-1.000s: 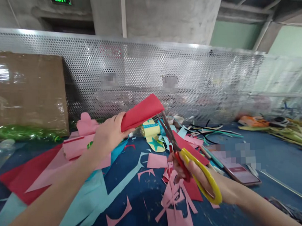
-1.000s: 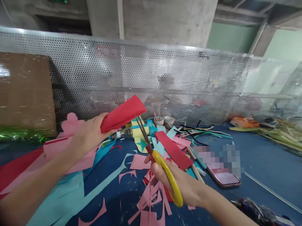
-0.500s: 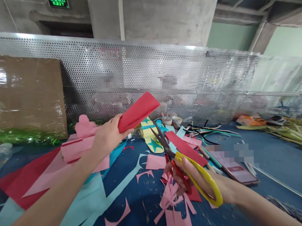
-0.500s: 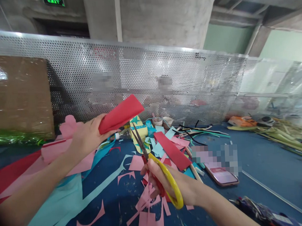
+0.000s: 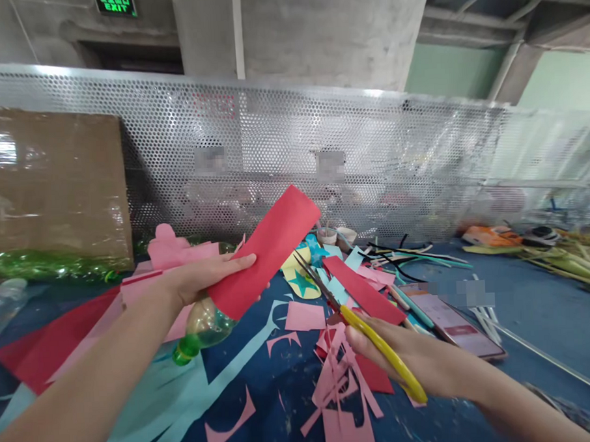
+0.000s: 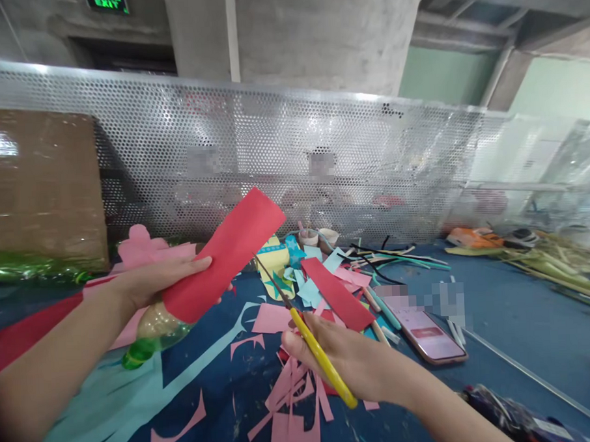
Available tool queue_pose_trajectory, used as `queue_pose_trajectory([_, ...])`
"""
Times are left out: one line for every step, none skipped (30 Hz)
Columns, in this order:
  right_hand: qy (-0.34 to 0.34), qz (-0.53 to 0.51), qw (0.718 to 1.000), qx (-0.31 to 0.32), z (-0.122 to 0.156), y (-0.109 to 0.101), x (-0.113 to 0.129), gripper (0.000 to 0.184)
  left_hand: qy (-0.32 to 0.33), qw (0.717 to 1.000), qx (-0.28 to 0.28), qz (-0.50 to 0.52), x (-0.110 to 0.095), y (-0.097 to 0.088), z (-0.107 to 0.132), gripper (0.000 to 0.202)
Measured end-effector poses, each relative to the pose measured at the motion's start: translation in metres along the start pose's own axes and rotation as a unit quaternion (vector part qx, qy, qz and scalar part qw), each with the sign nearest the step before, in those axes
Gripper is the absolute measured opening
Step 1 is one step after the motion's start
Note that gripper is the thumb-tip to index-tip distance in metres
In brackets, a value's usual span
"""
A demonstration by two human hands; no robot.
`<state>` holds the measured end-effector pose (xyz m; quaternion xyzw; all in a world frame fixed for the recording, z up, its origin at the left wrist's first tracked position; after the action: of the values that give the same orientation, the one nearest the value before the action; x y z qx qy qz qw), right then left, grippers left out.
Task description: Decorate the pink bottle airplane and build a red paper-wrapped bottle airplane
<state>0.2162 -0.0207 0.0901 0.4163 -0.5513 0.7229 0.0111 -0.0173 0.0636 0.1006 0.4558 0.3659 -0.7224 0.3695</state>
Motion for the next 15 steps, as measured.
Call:
queue_pose_trajectory([0.0,0.004,1.0,-0.008,0.0,0.0,0.0,0.044,0.003,1.0,0.006,-0.002,0.0,0.0,0.0,0.042])
queue_pose_trajectory([0.001,0.009,1.0,-0.013,0.0,0.0,0.0,0.045,0.009,1.0,0.014,-0.007,0.0,0.0,0.0,0.041])
queue_pose_trajectory([0.002,0.013,1.0,-0.019,0.001,-0.001,0.0,0.046,0.015,1.0,0.023,-0.014,0.0,0.001,0.0,0.041])
queue_pose_trajectory([0.004,0.017,1.0,-0.023,0.001,-0.001,-0.001,0.047,0.021,0.999,0.03,-0.021,-0.001,0.001,0.0,0.04])
queue_pose_trajectory([0.01,0.018,1.0,-0.024,0.001,0.0,-0.003,0.048,0.025,0.999,0.032,-0.026,-0.002,0.002,0.0,0.04])
queue_pose_trajectory([0.015,0.016,0.999,-0.024,0.0,0.0,-0.004,0.05,0.024,0.999,0.029,-0.028,-0.002,0.002,0.0,0.04])
queue_pose_trajectory([0.017,0.015,0.999,-0.026,0.0,0.0,-0.006,0.052,0.021,0.999,0.024,-0.029,-0.002,0.002,0.0,0.039])
queue_pose_trajectory([0.016,0.013,0.999,-0.029,-0.001,0.0,-0.007,0.054,0.017,0.999,0.019,-0.029,-0.002,0.002,0.001,0.04])
queue_pose_trajectory([0.015,0.012,0.999,-0.03,-0.002,0.001,-0.008,0.055,0.015,0.999,0.017,-0.031,-0.002,0.002,0.001,0.04])
queue_pose_trajectory([0.013,0.012,0.999,-0.032,-0.003,0.001,-0.008,0.056,0.015,0.999,0.018,-0.034,-0.002,0.002,0.002,0.041])
queue_pose_trajectory([0.009,0.015,0.999,-0.037,-0.004,0.002,-0.009,0.057,0.017,0.999,0.022,-0.04,-0.001,0.002,0.002,0.043])
queue_pose_trajectory([0.006,0.02,0.999,-0.042,-0.005,0.002,-0.008,0.058,0.023,0.998,0.03,-0.05,-0.001,0.002,0.002,0.044])
queue_pose_trajectory([0.008,0.024,0.999,-0.042,-0.006,0.002,-0.009,0.06,0.031,0.997,0.038,-0.065,-0.001,0.001,0.002,0.046])
queue_pose_trajectory([0.012,0.026,0.999,-0.038,-0.006,0.002,-0.01,0.061,0.041,0.995,0.045,-0.083,-0.001,0.0,0.002,0.048])
queue_pose_trajectory([0.014,0.023,0.999,-0.043,-0.005,0.0,-0.01,0.061,0.051,0.992,0.048,-0.102,-0.001,-0.002,0.002,0.05])
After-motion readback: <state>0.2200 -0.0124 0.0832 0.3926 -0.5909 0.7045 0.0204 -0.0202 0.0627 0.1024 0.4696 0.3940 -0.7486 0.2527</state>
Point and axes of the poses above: each hand's wrist, its own z-axis away from the middle knuckle, its own y-axis out of the palm, x = y × z, the point moved 6 cm from there along -z, towards the middle knuckle, and after that the axes turned 5 degrees about x, right-handed, at the moved point
